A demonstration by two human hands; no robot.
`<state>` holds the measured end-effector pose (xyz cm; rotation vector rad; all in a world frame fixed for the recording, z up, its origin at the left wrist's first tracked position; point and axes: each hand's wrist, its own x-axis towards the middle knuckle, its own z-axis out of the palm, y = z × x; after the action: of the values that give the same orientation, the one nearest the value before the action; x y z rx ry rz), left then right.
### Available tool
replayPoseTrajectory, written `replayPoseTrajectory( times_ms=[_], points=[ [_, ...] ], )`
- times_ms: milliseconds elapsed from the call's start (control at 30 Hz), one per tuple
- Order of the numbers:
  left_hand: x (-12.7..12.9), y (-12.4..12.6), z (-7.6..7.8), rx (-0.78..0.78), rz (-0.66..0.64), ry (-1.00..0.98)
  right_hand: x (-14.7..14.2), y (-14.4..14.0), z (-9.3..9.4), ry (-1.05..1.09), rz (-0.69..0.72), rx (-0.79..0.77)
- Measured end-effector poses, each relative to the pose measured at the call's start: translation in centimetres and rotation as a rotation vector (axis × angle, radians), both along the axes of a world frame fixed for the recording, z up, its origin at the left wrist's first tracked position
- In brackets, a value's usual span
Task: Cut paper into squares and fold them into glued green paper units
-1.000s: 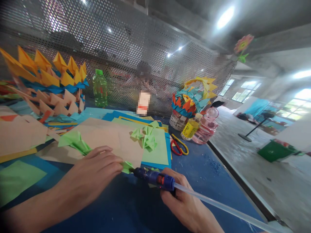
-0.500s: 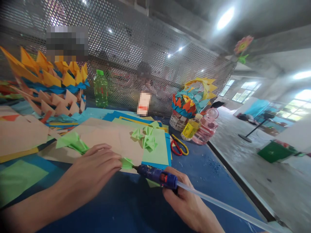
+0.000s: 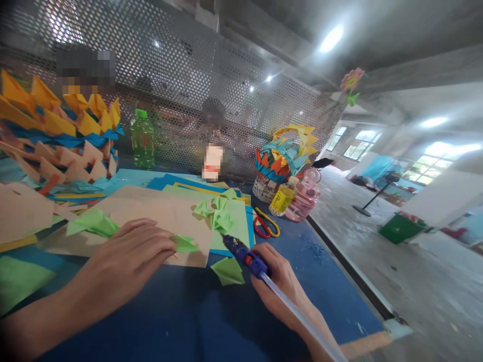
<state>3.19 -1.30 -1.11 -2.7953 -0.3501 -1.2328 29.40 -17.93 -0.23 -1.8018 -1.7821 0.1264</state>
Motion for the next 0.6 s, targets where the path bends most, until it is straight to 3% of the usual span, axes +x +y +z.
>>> replayPoseTrajectory(
  times_ms=[67, 267, 433, 600],
  points=[
    [0.0, -0.1, 0.1, -0.002, 0.002, -0.002, 1.2, -0.1, 0.4, -0.039, 0.005, 0.034],
    [0.2, -0.1, 0.0, 0.000, -0.012, 0.001, 7.4, -1.8, 0.3, -0.143, -0.203, 0.000],
    [0.3, 0.1, -0.3, 0.001, -0.008, 0.003, 11.8, -3.0, -0.1, -0.161, -0.179, -0.110],
    [0.4, 0.2, -0.4, -0.024, -0.021, -0.011, 13.3, -3.6, -0.2, -0.152, -0.112, -0.184]
  ],
)
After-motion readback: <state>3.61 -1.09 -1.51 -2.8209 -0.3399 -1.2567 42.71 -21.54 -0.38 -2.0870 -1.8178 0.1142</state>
